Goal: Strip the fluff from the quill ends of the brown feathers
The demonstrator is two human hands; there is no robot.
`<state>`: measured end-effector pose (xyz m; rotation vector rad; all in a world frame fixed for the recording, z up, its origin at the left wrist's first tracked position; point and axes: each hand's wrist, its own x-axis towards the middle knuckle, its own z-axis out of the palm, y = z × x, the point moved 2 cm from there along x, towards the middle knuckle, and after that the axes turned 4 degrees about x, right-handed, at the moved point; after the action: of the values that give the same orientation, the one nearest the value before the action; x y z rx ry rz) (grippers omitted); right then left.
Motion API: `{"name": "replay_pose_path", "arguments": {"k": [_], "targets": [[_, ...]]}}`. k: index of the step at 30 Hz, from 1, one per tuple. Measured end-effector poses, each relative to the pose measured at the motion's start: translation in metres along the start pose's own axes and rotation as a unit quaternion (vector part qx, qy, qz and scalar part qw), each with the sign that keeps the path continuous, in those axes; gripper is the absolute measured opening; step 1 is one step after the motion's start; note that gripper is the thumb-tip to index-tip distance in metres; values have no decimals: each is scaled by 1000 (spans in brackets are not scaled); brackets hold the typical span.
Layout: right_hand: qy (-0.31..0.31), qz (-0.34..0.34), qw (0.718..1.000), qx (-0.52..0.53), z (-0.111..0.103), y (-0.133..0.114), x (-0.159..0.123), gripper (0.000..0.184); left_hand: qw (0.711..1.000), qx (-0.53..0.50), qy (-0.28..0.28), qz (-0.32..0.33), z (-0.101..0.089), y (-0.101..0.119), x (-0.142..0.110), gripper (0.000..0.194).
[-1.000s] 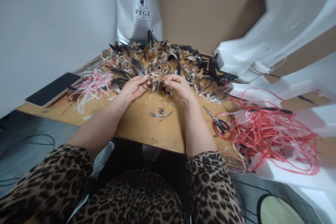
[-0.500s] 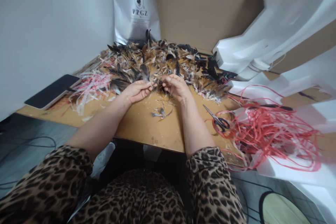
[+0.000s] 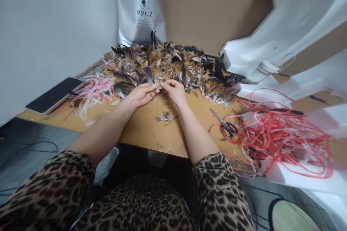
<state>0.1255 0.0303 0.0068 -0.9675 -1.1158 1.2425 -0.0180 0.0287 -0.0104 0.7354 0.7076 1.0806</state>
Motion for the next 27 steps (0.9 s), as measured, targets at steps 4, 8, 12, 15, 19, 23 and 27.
{"name": "replay_pose_path", "arguments": {"k": [4,8,12,15,19,23,27], "targets": [[-12,10,1000,8,-7,-3,3,32,999,24,-9,-23,-2,-2,0,7],[-23,12,1000,-9,-6,-4,2,32,998,39,-8,-38,0,-3,-2,5],[-20,9,999,-25,-3,-4,-1,35,998,55,-13,-42,3,-4,-3,4],[-19,-1,999,-30,-1,-4,-2,34,997,62,-20,-37,4,-5,-2,4],[-17,-13,999,-31,-1,-4,-2,31,997,69,-25,-30,4,-6,-1,5],[-22,-19,999,-30,1,-4,-3,31,996,77,-25,-25,4,-6,-2,7],[-21,-11,999,-23,3,-7,-5,33,996,85,-20,-14,3,-6,-1,6]]}}
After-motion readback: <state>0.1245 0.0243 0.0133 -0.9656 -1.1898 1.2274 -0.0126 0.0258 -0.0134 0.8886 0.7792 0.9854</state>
